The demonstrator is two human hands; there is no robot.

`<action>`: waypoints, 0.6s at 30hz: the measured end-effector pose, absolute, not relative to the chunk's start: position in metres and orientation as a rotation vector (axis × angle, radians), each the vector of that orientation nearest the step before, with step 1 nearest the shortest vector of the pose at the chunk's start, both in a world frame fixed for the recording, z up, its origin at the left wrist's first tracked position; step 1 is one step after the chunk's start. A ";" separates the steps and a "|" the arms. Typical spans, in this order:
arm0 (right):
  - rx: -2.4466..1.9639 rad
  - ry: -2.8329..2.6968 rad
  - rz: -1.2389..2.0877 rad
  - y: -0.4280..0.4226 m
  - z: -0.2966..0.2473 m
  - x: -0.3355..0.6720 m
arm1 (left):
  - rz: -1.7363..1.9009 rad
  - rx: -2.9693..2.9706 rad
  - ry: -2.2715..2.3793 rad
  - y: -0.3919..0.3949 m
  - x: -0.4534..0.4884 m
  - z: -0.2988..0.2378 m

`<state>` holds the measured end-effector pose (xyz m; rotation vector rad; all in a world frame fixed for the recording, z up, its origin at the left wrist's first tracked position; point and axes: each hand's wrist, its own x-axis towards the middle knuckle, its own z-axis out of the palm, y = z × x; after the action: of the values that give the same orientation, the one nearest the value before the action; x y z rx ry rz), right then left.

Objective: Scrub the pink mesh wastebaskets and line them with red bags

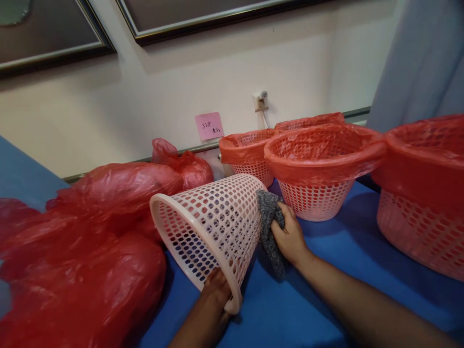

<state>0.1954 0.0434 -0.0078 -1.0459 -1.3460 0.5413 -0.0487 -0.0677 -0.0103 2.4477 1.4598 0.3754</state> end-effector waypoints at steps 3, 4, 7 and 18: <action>-1.060 -1.279 0.614 0.044 -0.009 0.196 | 0.314 2.459 1.462 -0.061 -0.055 -0.009; -1.019 -1.324 0.559 0.038 -0.007 0.196 | 0.311 2.431 1.468 -0.061 -0.054 -0.005; -0.739 -1.610 0.269 0.013 0.003 0.196 | 0.371 2.220 1.410 -0.069 -0.046 0.014; -0.492 -1.790 0.097 0.001 0.009 0.192 | 0.888 1.679 1.379 -0.086 -0.013 0.043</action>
<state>0.1922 0.0008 0.0086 -0.4921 -1.7900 0.0971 -0.0130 -0.0862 0.0427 1.6794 1.3786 0.8884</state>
